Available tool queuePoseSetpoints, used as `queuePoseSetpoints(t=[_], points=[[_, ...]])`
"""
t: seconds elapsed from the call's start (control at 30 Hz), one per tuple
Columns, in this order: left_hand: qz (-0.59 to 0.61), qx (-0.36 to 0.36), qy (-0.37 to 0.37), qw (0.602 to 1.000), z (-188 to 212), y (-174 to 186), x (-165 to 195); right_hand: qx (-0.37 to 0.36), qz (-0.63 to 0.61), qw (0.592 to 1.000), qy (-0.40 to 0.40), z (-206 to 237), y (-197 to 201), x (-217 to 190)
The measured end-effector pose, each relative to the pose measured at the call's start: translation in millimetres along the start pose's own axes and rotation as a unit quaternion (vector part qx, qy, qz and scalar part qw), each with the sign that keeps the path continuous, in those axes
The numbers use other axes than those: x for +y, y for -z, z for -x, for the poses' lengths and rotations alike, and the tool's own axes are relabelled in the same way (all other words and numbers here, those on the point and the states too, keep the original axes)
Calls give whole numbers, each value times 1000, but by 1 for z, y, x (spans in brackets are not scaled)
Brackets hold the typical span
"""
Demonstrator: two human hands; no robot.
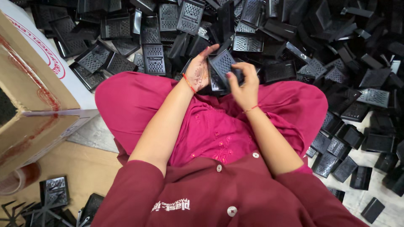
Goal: The person sits on the floor among a large pile of black plastic components and works on them one at a time, fitting pieces together by hand, checking each part, and placing finished units into a cardboard box beside them.
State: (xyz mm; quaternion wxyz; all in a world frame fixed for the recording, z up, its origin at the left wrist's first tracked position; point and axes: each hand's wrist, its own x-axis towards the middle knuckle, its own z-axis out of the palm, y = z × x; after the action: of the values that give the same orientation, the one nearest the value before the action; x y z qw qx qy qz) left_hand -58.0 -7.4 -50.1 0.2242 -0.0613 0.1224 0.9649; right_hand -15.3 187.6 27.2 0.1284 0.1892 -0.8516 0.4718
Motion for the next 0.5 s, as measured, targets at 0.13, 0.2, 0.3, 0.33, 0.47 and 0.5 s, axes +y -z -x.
queuePoseSetpoints(t=[0.13,0.2,0.3,0.33,0.47,0.5], points=[[-4,14,8,1000,0,7,0,-26,24,998,58,-1,-10,-13],[16,-29,19,999,3,8,0,-29,23,998,53,-3,-9,-12],[8,-50,38,998,8,0,-1,-27,3,999,27,-4,-9,-9],[0,-51,45,998,9,-5,-2,-25,-7,1000,16,-5,-8,-7],[-22,-68,45,996,16,-19,-3,-25,-31,999,-6,-10,-13,-3],[-31,-67,39,997,17,-21,-2,-25,-49,998,-23,-11,-13,-2]])
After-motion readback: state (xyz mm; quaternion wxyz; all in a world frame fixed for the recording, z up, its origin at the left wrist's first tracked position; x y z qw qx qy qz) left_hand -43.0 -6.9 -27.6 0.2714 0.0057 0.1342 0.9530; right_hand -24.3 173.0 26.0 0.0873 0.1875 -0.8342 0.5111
